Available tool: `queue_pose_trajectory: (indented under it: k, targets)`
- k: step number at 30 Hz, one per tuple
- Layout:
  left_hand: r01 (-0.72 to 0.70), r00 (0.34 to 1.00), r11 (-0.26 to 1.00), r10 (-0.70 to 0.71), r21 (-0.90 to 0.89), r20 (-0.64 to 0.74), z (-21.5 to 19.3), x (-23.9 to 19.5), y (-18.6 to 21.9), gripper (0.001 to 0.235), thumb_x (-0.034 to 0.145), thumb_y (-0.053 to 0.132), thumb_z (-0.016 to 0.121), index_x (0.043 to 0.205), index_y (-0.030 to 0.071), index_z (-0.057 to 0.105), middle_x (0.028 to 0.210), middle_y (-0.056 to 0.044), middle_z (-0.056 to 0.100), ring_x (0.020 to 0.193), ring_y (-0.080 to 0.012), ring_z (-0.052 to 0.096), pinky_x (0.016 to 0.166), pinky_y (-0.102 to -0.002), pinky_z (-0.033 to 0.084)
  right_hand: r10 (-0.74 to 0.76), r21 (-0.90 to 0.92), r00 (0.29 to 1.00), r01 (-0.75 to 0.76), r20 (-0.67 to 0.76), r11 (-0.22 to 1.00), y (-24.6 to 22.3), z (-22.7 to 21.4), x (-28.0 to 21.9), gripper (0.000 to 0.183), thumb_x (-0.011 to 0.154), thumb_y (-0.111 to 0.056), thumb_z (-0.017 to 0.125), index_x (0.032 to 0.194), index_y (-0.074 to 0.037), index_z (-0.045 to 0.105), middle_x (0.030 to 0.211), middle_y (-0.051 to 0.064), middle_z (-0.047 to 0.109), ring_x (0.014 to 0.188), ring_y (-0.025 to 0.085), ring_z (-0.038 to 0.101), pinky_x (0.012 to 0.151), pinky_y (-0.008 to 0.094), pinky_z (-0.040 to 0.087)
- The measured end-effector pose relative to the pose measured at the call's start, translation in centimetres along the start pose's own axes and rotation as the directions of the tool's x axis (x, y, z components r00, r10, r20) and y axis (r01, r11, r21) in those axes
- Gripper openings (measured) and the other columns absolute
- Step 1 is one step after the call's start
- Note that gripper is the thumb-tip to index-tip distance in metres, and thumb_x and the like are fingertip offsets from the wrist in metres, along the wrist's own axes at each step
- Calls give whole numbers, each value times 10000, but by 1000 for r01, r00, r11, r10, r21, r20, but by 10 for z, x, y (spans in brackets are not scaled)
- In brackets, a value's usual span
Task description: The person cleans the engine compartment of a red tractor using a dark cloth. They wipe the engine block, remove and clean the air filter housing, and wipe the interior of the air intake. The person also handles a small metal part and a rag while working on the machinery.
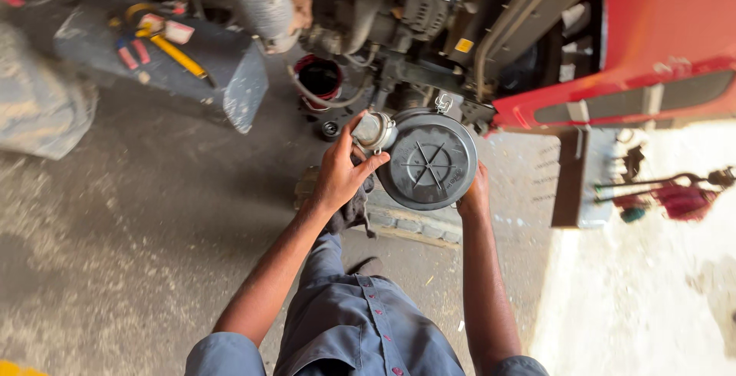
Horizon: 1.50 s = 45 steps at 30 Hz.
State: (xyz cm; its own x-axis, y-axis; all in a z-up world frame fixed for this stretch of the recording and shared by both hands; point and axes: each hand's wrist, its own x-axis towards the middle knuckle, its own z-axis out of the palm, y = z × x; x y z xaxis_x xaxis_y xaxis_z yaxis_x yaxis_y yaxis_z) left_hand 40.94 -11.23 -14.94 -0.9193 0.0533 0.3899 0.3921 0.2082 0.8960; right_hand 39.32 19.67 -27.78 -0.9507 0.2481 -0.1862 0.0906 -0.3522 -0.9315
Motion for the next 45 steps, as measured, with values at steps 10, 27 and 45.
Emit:
queue_pose_trajectory:
  k: [10,27,45]
  targets:
    - [387,922,909,-377,-153,92,-78,-39,-42,893,895,258,818,1634,114,338,796,-185,700,703,-119,656,713,-285,531,-241,-177,945,282,221,943,30,84,31,414,1187,-332,500,1006,15,634,877,-15,588,836,67,501,738,249,443]
    - [169,917,875,29,454,-398,-354,-43,-164,596,791,157,867,1309,79,583,1325,-180,583,1152,-375,645,892,-454,569,627,-340,666,-527,404,779,151,481,51,863,904,-749,408,1443,-84,512,1461,184,546,1327,330,533,989,503,510]
    - [-30,910,596,348,802,-225,-603,12,-253,545,907,101,800,1384,188,550,1484,-168,514,1146,-348,632,952,-452,551,725,-548,274,-504,632,668,205,765,129,428,977,-218,637,1346,-46,504,1188,202,627,1027,490,678,712,524,614]
